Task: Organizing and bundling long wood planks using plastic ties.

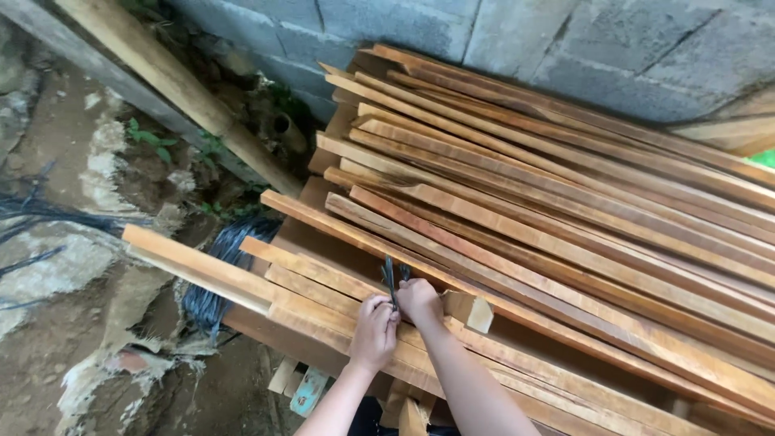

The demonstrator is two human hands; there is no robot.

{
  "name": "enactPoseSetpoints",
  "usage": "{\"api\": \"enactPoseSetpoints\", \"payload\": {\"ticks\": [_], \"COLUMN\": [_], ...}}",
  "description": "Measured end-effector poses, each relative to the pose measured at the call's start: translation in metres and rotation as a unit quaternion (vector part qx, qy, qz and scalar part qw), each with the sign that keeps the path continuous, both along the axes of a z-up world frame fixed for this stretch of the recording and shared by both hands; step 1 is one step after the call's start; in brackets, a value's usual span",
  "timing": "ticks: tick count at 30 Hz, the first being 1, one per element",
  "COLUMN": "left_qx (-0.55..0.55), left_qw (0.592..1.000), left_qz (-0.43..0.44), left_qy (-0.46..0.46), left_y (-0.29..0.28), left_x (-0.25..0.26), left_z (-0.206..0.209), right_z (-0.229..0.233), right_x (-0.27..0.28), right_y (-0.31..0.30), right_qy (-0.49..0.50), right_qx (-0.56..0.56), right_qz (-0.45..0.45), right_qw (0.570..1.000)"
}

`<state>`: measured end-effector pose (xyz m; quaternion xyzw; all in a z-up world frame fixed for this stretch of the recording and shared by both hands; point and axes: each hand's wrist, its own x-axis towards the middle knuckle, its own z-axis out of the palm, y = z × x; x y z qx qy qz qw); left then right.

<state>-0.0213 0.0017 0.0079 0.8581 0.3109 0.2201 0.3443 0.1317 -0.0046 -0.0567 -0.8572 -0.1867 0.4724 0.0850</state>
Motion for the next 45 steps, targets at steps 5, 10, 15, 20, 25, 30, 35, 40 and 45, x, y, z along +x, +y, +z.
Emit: {"api": "enactPoseSetpoints", "payload": {"ticks": [5,10,15,20,25,30,35,40,45], "left_qx": [0.010,-0.026,-0.018,-0.045,-0.048,-0.127,-0.228,-0.377,-0.252], "left_qw": [0.999,0.999,1.000,0.998,0.997,0.989,0.966,0.905,0.943], "left_qz": [0.013,0.018,0.013,0.025,0.056,0.081,0.122,0.176,0.208], "left_qy": [0.030,0.026,-0.009,0.026,0.026,-0.007,-0.032,-0.085,0.053], "left_y": [-0.017,-0.023,-0.021,-0.025,-0.026,-0.025,-0.017,0.010,0.042], "left_x": [0.003,-0.008,0.000,-0.003,-0.002,-0.006,-0.004,0.002,0.020], "left_z": [-0.002,-0.020,-0.020,-0.010,-0.025,-0.021,-0.040,-0.023,-0.005], "right_z": [-0.008,-0.006,0.000,0.012,-0.047,-0.069,-0.041,-0.036,-0.014], "right_x": [0.002,-0.005,0.001,-0.003,-0.003,0.003,0.010,0.012,0.011], "right_y": [-0.007,-0.009,-0.004,-0.012,-0.008,-0.017,-0.015,-0.010,-0.017], "right_qy": [-0.013,-0.007,-0.054,-0.031,-0.081,0.169,0.301,0.261,0.247], "right_qx": [0.016,0.013,0.018,0.028,0.087,0.348,0.350,0.336,0.333], "right_qz": [-0.023,-0.025,-0.037,-0.067,-0.065,-0.291,-0.316,-0.232,-0.193], "right_qw": [1.000,1.000,0.998,0.997,0.991,0.875,0.829,0.875,0.889]}}
